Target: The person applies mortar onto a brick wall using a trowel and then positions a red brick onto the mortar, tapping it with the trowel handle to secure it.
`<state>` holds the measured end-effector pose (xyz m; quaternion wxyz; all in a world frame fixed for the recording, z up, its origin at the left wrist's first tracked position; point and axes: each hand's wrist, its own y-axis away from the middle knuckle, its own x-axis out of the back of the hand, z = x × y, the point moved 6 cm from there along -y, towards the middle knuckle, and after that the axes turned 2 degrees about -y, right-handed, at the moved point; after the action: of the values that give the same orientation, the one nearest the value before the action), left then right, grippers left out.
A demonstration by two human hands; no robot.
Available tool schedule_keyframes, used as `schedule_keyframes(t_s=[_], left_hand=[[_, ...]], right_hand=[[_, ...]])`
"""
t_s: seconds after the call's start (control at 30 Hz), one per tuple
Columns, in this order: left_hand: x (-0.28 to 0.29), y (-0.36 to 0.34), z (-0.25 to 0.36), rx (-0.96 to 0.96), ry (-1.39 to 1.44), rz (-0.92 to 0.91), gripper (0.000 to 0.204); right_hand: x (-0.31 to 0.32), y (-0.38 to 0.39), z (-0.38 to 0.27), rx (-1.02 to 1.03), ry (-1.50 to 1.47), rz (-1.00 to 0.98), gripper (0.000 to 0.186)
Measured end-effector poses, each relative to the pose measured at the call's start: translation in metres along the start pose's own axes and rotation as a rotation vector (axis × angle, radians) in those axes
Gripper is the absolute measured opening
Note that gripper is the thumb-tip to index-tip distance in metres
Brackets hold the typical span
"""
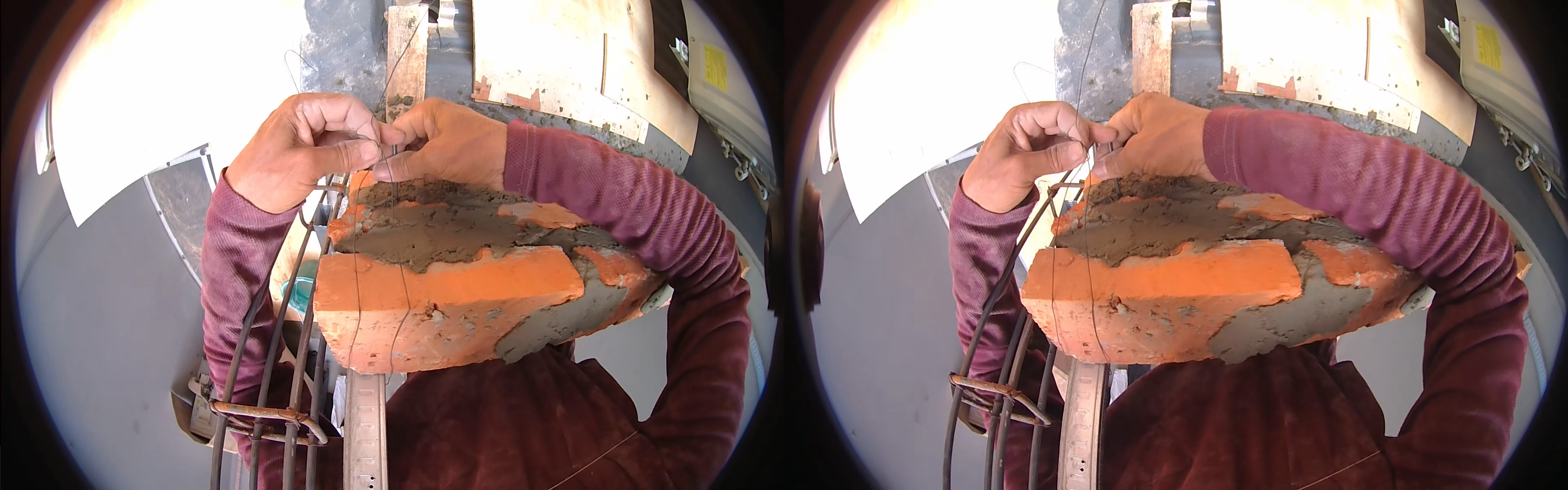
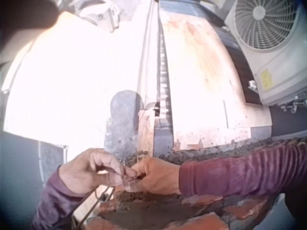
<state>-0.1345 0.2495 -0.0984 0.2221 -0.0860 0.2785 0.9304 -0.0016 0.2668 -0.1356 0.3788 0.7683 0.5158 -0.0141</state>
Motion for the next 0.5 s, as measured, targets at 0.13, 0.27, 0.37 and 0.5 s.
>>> schedule_keyframes(t_s=[0.13, 0.27, 0.37, 0.5], left_hand=[[-0.0005, 0.0026, -0.0037, 0.007, 0.028, 0.001, 0.005], [-0.0023, 0.0009, -0.002, -0.007, -0.016, -0.008, 0.004], [-0.0024, -0.0005, -0.0016, 0.013, -0.001, -0.025, 0.005], [-0.0046, 0.0012, -0.0021, 0.028, 0.082, -0.004, 0.005]], right_hand=[[0.0025, 0.0003, -0.0022, -0.043, 0.148, 0.035, 0.025], [0.0033, 0.0068, -0.0046, -0.131, 0.245, 0.094, 0.028], [0.0016, 0.004, -0.0023, -0.116, 0.275, 0.1, 0.029], [0.0006, 0.0049, -0.001, -0.116, 0.173, 0.034, 0.025]])
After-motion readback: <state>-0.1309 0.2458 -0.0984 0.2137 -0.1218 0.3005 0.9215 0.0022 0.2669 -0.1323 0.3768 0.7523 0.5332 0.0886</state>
